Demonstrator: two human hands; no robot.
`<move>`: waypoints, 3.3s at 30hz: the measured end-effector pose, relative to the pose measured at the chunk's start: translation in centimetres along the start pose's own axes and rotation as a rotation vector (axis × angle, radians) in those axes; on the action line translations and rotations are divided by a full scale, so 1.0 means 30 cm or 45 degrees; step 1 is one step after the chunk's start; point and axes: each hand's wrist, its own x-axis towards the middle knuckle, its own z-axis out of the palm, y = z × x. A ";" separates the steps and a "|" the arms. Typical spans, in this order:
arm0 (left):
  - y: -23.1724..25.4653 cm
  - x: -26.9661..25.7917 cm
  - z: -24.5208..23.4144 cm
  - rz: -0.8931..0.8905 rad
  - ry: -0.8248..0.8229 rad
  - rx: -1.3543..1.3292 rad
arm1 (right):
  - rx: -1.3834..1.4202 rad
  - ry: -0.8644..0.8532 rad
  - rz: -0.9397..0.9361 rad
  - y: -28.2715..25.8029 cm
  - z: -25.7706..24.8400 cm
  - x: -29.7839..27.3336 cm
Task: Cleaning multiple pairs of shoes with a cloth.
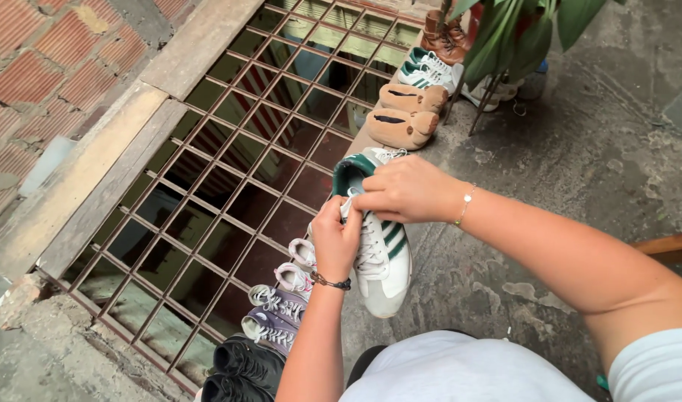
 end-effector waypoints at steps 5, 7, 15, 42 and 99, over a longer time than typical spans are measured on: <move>-0.016 -0.024 -0.106 0.028 0.005 -0.131 | -0.054 -0.495 0.441 -0.083 0.021 0.101; -0.030 -0.024 -0.153 0.110 0.036 -0.147 | -0.060 -0.678 0.526 -0.068 0.076 0.123; -0.123 -0.029 -0.334 0.018 -0.163 -0.361 | 0.793 0.182 0.426 -0.120 0.164 0.156; -0.268 0.003 -0.064 -0.752 0.078 -1.521 | 0.394 0.545 0.317 -0.268 0.172 -0.035; -0.236 0.032 0.102 -0.619 -0.103 -1.038 | 0.472 0.436 0.927 0.192 0.056 0.099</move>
